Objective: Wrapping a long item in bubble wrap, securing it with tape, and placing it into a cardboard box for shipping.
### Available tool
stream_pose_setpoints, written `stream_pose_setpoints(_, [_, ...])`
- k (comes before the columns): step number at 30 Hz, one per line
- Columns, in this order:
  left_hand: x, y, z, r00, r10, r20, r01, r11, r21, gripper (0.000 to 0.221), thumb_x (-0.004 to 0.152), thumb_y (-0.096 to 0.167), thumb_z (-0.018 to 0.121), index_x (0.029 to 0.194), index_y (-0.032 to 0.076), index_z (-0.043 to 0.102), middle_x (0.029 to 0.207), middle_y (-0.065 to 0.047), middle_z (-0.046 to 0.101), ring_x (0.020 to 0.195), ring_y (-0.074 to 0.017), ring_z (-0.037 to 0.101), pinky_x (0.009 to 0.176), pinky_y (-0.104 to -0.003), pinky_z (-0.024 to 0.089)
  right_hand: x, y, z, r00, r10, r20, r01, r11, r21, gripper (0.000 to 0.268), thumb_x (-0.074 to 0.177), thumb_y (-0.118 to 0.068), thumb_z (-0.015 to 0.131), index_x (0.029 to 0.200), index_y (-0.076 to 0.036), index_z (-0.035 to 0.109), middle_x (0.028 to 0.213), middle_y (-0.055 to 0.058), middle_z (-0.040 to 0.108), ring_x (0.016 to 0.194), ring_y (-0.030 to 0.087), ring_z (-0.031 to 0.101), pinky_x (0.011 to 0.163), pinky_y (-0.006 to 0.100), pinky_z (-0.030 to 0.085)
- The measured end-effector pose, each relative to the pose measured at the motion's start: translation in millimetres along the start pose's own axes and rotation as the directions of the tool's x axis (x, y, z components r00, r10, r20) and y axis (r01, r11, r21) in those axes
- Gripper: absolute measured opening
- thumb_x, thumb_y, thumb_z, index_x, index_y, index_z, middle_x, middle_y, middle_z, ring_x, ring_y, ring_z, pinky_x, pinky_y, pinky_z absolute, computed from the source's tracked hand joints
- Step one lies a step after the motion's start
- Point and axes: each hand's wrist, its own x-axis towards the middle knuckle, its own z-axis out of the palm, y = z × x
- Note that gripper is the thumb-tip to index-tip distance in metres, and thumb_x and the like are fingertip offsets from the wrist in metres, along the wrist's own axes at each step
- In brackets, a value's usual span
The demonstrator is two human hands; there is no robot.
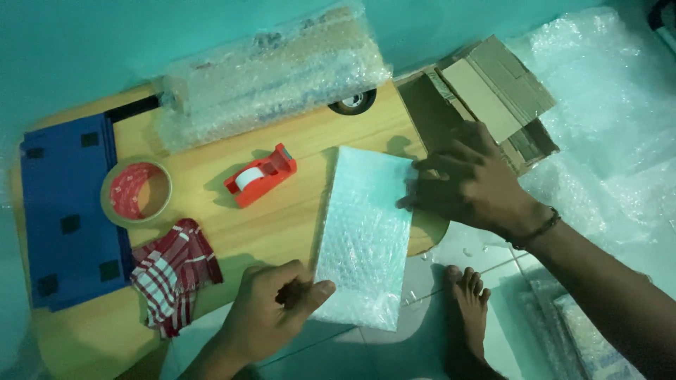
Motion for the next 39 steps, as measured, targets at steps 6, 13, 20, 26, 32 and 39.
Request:
stream_pose_setpoints(6, [-59.2, -37.5, 33.9, 0.909, -0.383, -0.164, 0.372, 0.924, -0.092, 0.048, 0.083, 0.029, 0.082, 0.047, 0.007, 0.059, 0.041, 0.001, 0.043, 0.04, -0.0145, 0.036, 0.045, -0.032, 0.031, 26.0, -19.1, -12.5, 0.995, 0.098, 0.02, -0.098, 0.912, 0.398, 0.051, 0.086, -0.037, 0.076, 0.131, -0.014, 0.068, 0.144, 0.011, 0.061, 0.116, 0.028, 0.062, 0.099, 0.045, 0.053])
stream_pose_setpoints(13, [-51.9, -40.3, 64.2, 0.471, -0.807, 0.356, 0.874, 0.373, -0.311, 0.041, 0.093, 0.034, 0.07, 0.11, -0.002, 0.077, 0.08, -0.015, 0.076, 0.05, -0.0178, 0.054, 0.046, -0.028, 0.039, 27.5, -49.0, -6.2, 0.99, -0.128, -0.054, 0.139, 0.922, 0.36, 0.042, 0.096, -0.036, 0.067, 0.131, -0.013, 0.068, 0.154, 0.01, 0.052, 0.148, 0.026, 0.042, 0.129, 0.052, 0.025])
stream_pose_setpoints(20, [-39.1, -30.3, 72.2, 0.564, -0.71, 0.421, 0.773, 0.275, -0.572, 0.034, 0.094, 0.018, 0.069, 0.114, -0.01, 0.07, 0.094, -0.02, 0.076, 0.066, -0.0235, 0.064, 0.061, -0.033, 0.05, 18.2, -47.9, -4.9, 0.997, -0.069, -0.022, 0.072, 0.947, 0.313, 0.035, 0.092, -0.041, 0.069, 0.115, -0.014, 0.074, 0.141, 0.008, 0.064, 0.141, 0.03, 0.051, 0.123, 0.063, 0.029])
stream_pose_setpoints(26, [-37.4, -16.0, 57.8, 0.549, -0.769, 0.329, 0.711, 0.222, -0.667, 0.031, 0.097, 0.023, 0.069, 0.085, -0.006, 0.067, 0.069, -0.016, 0.06, 0.062, -0.0253, 0.054, 0.064, -0.038, 0.042, 27.2, -40.0, -13.5, 0.994, 0.005, -0.114, 0.038, 0.926, 0.376, 0.024, 0.088, -0.034, 0.075, 0.102, -0.015, 0.078, 0.115, 0.004, 0.077, 0.112, 0.022, 0.067, 0.118, 0.064, 0.037])
stream_pose_setpoints(32, [-33.2, -3.5, 31.9, 0.564, -0.816, 0.129, 0.543, 0.248, -0.802, 0.024, 0.1, 0.019, 0.065, 0.097, -0.005, 0.061, 0.078, -0.017, 0.056, 0.063, -0.0268, 0.05, 0.059, -0.042, 0.039, 42.1, -42.0, -16.8, 0.908, 0.401, 0.121, -0.406, 0.772, 0.489, 0.061, 0.09, -0.035, 0.071, 0.142, -0.006, 0.055, 0.141, 0.019, 0.06, 0.12, 0.035, 0.061, 0.094, 0.046, 0.055])
stream_pose_setpoints(39, [-42.7, -4.5, 1.8, 0.759, -0.649, -0.061, 0.485, 0.625, -0.612, 0.052, 0.089, 0.015, 0.072, 0.138, 0.002, 0.063, 0.082, -0.006, 0.055, 0.074, -0.0159, 0.054, 0.066, -0.03, 0.043, 38.0, -51.7, -20.4, 0.868, 0.477, 0.136, -0.476, 0.724, 0.5, 0.059, 0.087, -0.031, 0.076, 0.135, 0.0, 0.062, 0.114, 0.016, 0.075, 0.09, 0.026, 0.072, 0.077, 0.039, 0.055])
